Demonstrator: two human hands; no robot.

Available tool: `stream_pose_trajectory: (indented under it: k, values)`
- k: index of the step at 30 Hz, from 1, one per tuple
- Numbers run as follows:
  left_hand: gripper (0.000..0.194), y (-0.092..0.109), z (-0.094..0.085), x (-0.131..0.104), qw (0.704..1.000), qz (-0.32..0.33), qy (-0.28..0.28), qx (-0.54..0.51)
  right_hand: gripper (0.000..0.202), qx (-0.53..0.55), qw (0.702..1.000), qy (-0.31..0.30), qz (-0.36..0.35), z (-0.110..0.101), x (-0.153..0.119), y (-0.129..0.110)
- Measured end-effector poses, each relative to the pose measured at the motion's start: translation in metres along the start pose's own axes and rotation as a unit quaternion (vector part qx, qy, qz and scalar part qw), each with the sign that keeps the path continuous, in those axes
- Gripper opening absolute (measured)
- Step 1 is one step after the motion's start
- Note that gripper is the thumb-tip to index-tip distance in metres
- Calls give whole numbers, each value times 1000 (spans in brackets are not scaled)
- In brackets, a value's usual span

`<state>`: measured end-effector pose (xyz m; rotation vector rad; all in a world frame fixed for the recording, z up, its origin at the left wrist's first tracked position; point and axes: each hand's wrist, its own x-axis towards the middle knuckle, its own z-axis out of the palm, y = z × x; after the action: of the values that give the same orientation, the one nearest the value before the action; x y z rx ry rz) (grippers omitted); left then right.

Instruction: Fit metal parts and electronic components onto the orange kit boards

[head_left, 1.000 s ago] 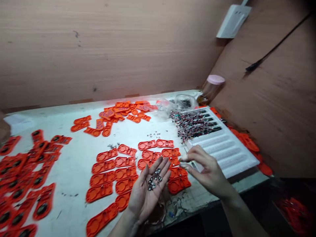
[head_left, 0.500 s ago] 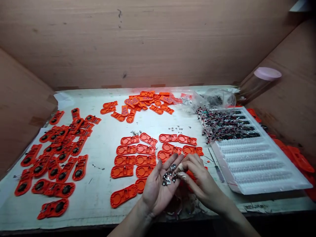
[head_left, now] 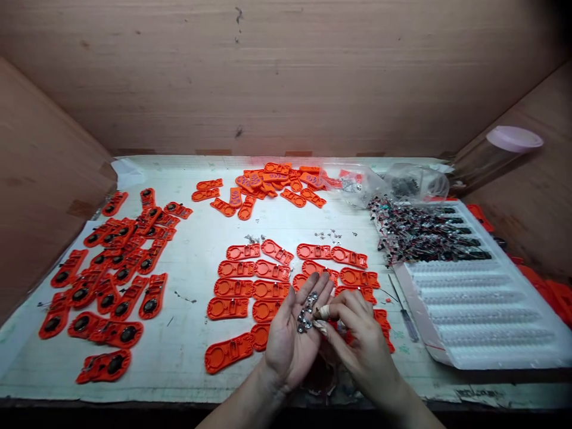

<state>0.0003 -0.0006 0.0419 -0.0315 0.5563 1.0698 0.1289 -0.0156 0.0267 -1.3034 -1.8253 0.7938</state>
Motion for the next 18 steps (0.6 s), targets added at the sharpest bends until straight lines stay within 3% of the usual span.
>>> stream_pose_trajectory:
  k: [7, 10, 13, 18]
  values:
    - [48, 3, -4, 1, 1000, 5, 15, -3, 12, -55, 997, 6, -57, 6, 5, 0]
    - [43, 1, -5, 1, 1000, -7, 21, 6, 13, -17, 999, 9, -50, 0, 11, 0]
    - [32, -2, -5, 1, 997, 10, 54, 57, 15, 30, 999, 26, -32, -11, 17, 3]
    - [15, -8, -7, 4, 979, 42, 93, 179, 16, 16, 1000, 10, -25, -19, 20, 8]
